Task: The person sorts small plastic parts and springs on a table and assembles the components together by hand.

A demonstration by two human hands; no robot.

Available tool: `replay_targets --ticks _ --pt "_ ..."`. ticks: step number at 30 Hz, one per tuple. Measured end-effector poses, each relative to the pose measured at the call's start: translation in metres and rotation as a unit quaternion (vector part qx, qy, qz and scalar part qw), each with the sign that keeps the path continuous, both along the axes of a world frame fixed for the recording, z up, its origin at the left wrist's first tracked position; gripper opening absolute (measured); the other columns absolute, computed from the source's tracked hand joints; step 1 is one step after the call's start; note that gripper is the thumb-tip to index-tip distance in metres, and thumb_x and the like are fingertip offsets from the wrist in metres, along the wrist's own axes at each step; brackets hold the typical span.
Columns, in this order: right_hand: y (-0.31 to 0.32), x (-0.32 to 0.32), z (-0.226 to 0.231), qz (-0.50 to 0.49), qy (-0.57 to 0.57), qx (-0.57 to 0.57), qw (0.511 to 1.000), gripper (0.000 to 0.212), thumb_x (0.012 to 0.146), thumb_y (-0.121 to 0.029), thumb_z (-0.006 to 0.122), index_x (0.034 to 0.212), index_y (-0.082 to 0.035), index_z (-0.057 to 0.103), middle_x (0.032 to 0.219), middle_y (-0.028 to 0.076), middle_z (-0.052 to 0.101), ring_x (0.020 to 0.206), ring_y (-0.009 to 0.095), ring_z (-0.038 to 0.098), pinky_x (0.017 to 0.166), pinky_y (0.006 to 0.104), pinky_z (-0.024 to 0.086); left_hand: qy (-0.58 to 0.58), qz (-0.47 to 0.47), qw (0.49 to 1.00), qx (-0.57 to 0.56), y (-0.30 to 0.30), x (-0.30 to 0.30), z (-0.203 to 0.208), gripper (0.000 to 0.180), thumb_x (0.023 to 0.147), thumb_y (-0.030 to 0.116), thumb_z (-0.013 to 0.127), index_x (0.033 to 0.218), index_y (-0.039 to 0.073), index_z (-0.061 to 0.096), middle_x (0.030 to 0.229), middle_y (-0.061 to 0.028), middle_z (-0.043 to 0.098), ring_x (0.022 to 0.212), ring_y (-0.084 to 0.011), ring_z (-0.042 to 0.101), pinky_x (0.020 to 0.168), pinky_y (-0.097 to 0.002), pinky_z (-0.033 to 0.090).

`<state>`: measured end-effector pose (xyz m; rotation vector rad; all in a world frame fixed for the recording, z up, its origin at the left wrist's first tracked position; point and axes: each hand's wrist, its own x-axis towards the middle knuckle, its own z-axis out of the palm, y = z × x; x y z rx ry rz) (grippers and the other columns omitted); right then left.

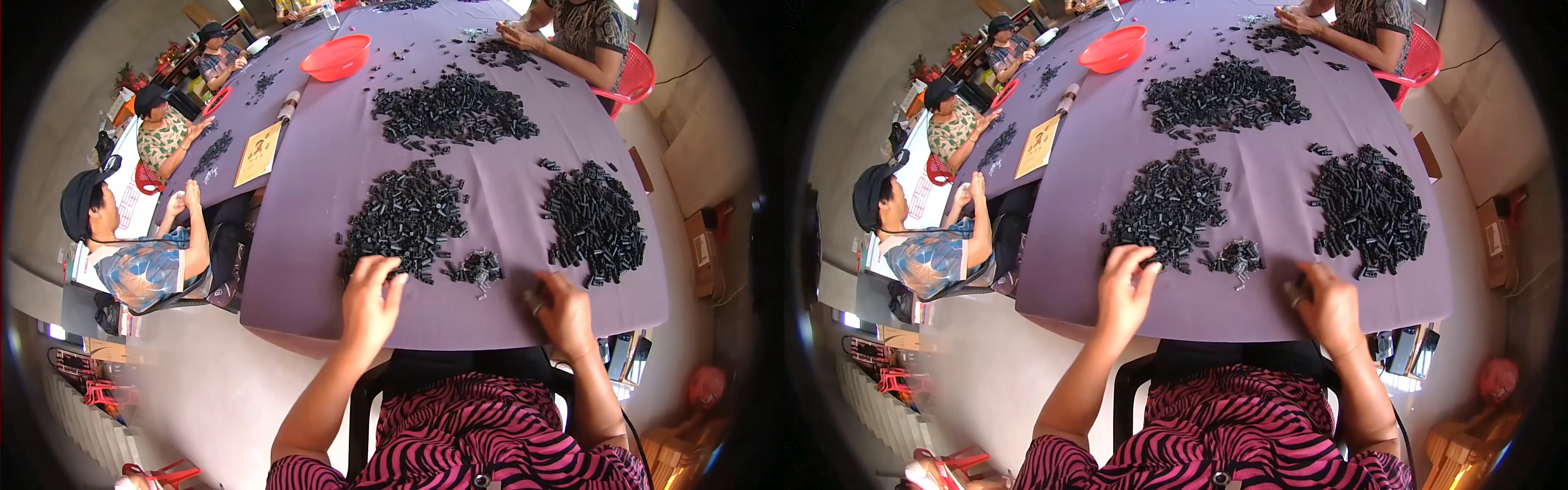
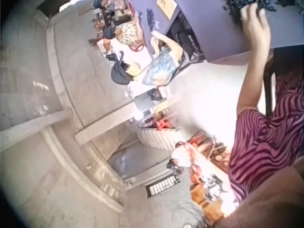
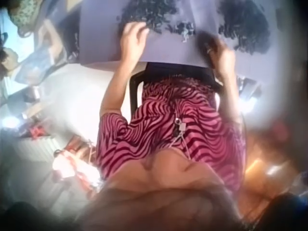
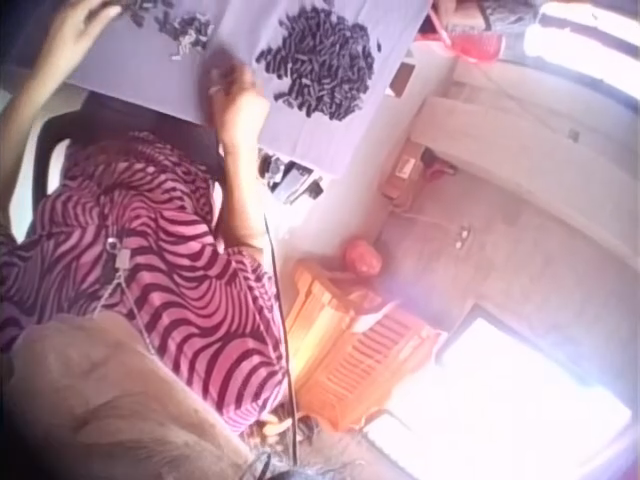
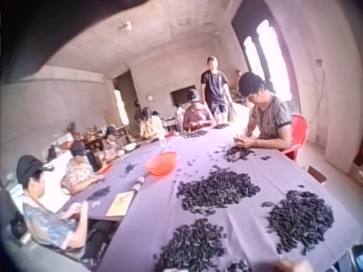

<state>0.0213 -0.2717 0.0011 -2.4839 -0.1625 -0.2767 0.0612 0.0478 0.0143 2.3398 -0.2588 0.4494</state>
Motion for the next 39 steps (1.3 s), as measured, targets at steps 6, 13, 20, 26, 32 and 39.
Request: replay_targets --ticks 6,13,20,26,32,39 --pt "-0.023 0.016 0.001 -0.112 0.008 0.027 0.993 0.06 0.078 0.0 0.074 0.135 -0.008 0.061 0.083 0.01 0.058 0.067 0.024 0.056 0.064 0.0365 0.051 -0.072 -0.032 0.988 0.13 0.005 0.024 0.008 0.023 0.086 0.009 0.072 0.109 0.005 0.07 0.109 -0.013 0.065 0.098 -0.0338 0.064 0.085 -0.0425 0.053" --pt "0.015 -0.006 0.006 0.034 -0.018 0.075 0.996 0.033 0.073 0.004 0.071 0.105 -0.005 0.07 0.095 0.015 0.066 0.086 0.035 0.067 0.075 0.0418 0.056 -0.067 -0.06 0.982 0.167 0.0 0.007 -0.008 0.014 0.087 0.01 0.072 0.101 0.007 0.069 0.101 -0.0085 0.064 0.094 -0.0303 0.063 0.078 -0.042 0.053" --pt "0.052 0.003 0.008 0.17 -0.069 -0.004 0.983 0.036 0.074 -0.002 0.074 0.109 -0.005 0.069 0.108 0.01 0.063 0.093 0.031 0.065 0.076 0.0395 0.057 -0.044 -0.052 0.986 0.152 0.01 -0.005 -0.012 0.016 0.089 0.011 0.07 0.104 0.007 0.07 0.101 -0.0078 0.065 0.093 -0.0288 0.064 0.078 -0.0413 0.052" --pt "0.051 -0.013 0.001 0.16 -0.092 -0.092 0.979 0.039 0.075 -0.008 0.074 0.114 -0.004 0.07 0.114 0.007 0.062 0.097 0.027 0.061 0.077 0.0394 0.055 -0.063 -0.062 0.99 0.106 0.003 -0.022 -0.013 0.019 0.088 0.009 0.071 0.107 0.006 0.071 0.102 -0.0082 0.066 0.091 -0.0293 0.064 0.077 -0.0409 0.052" --pt "0.046 -0.021 -0.004 0.169 -0.113 -0.028 0.979 0.043 0.072 -0.005 0.075 0.114 -0.003 0.07 0.118 0.011 0.063 0.101 0.031 0.061 0.087 0.0408 0.053 -0.048 -0.16 0.984 0.053 -0.047 -0.035 -0.003 0.022 0.086 0.007 0.074 0.108 0.006 0.072 0.102 -0.0114 0.068 0.089 -0.0305 0.066 0.077 -0.0406 0.053" --pt "0.048 -0.018 0.008 0.154 -0.072 0.034 0.985 0.043 0.07 0.001 0.072 0.113 -0.001 0.069 0.116 0.013 0.064 0.1 0.034 0.061 0.089 0.042 0.053 -0.054 -0.181 0.98 0.061 -0.082 -0.015 -0.009 0.013 0.089 0.009 0.07 0.1 0.005 0.068 0.091 -0.0096 0.064 0.084 -0.0302 0.064 0.072 -0.042 0.053"
